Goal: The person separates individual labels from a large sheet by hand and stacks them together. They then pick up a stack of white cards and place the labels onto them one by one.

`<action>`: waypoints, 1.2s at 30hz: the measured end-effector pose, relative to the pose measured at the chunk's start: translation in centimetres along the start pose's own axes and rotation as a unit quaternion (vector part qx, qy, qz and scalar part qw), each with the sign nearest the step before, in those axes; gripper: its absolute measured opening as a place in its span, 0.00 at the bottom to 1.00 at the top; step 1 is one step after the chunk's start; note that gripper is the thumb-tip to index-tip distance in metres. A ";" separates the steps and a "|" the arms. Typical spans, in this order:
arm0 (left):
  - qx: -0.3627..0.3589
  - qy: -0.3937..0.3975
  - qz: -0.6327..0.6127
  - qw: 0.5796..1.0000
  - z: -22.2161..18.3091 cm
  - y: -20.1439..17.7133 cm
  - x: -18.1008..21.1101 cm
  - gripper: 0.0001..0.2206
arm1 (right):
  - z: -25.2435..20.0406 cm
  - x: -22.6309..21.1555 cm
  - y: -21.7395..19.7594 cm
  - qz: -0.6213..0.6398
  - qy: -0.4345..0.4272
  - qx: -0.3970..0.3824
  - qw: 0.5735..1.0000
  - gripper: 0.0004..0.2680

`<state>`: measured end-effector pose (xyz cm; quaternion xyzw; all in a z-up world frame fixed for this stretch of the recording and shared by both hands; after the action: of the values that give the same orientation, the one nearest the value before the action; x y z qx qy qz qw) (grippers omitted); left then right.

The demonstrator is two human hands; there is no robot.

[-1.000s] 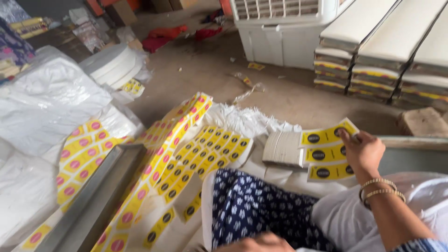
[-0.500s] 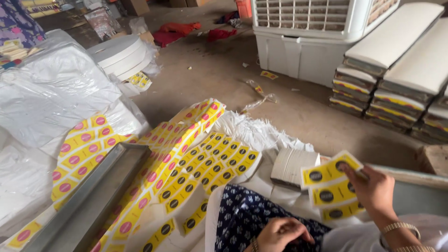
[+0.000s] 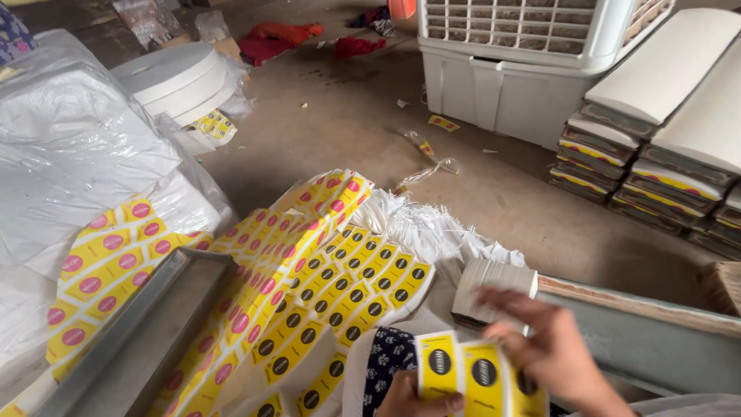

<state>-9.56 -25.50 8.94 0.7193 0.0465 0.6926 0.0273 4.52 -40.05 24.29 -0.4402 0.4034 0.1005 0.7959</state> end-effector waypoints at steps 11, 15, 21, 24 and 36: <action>0.174 -0.120 -0.025 0.977 -1.0 -5.7 -2.6 0.19 | -5.7 19.9 16.3 0.257 0.282 -0.022 0.924 0.15; 0.150 -0.108 -0.011 0.983 -0.1 -5.7 -1.7 0.19 | -5.8 14.8 14.3 -0.050 0.242 0.123 0.961 0.16; 0.127 -0.078 0.015 0.989 0.5 -5.6 -0.1 0.19 | -6.3 12.3 16.1 0.011 0.203 0.332 0.921 0.15; 0.115 -0.061 0.027 0.991 1.0 -5.1 0.7 0.19 | -7.5 13.3 14.4 0.109 0.088 0.450 0.882 0.13; 0.063 -0.072 -0.047 0.994 2.6 -4.7 -6.4 0.21 | -10.1 24.7 15.9 0.260 0.438 0.038 0.860 0.14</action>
<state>-7.29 -21.43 2.03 0.7643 0.1217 0.6330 0.0175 6.90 -43.38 -6.50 -0.2873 0.8138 0.0848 0.4981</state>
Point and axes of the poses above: each hand's wrist, its own z-axis towards the middle knuckle, its own y-axis out of the palm, x = y × z, the point moved 6 cm from there along z, towards the middle knuckle
